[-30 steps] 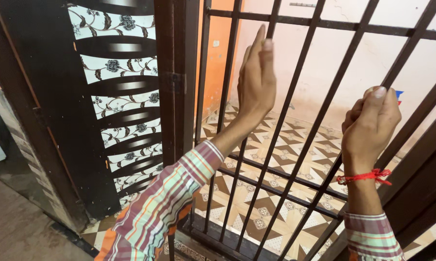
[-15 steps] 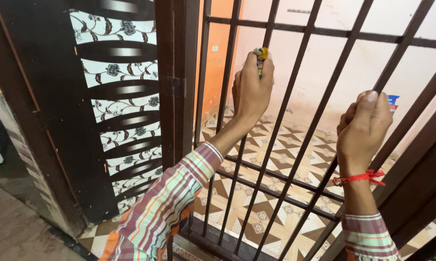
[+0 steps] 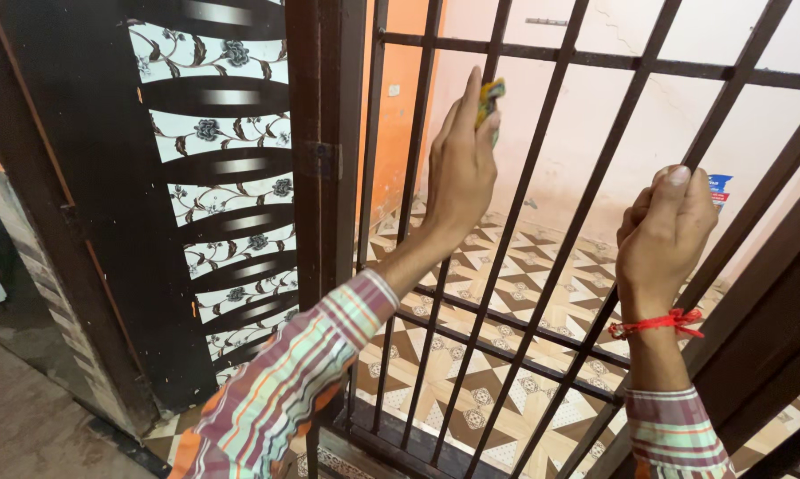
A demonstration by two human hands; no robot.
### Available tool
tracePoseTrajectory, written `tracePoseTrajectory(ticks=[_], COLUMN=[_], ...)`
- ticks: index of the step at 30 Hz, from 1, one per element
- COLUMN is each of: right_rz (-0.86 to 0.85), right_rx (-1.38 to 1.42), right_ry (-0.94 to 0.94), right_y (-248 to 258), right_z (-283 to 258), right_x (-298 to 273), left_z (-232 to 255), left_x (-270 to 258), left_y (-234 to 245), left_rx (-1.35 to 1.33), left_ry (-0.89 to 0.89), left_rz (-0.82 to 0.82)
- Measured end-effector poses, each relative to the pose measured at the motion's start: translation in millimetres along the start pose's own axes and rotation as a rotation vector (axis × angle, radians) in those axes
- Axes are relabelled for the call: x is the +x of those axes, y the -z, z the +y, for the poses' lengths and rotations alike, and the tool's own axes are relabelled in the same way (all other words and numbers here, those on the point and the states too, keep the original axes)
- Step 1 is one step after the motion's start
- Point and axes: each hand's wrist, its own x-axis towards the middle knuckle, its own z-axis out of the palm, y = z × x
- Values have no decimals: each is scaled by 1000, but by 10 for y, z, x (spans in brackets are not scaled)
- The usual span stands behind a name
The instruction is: The person cleans the vertical metal bars of a brown gate using a yellow cloth, wiping up and down the length of each bar.
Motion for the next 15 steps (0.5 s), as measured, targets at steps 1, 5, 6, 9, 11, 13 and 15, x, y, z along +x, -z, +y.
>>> tracePoseTrajectory(ticks=[1, 5, 6, 9, 11, 13, 15], right_rz=[-4, -15, -18, -13, -15, -33, -27], right_rx=[5, 44, 49, 9, 18, 87, 100], right_ry=[-11, -30, -33, -27, -28, -48, -49], right_y=[1, 5, 7, 5, 10, 16, 2], right_z=[-6, 0, 5, 3, -24, -62, -85], right_x=[-6, -5, -2, 1, 18, -18, -13], left_z=[-3, 19, 31, 72, 94, 120, 159], left_x=[104, 246, 210, 164, 244, 412, 486], left_y=[-18, -40, -42, -42, -9, 6, 9], left_rx=[-2, 6, -39, -80, 22, 52, 54], left_ry=[95, 145, 194, 259, 196, 211, 228], left_rz=[-25, -43, -53, -73, -66, -77, -76])
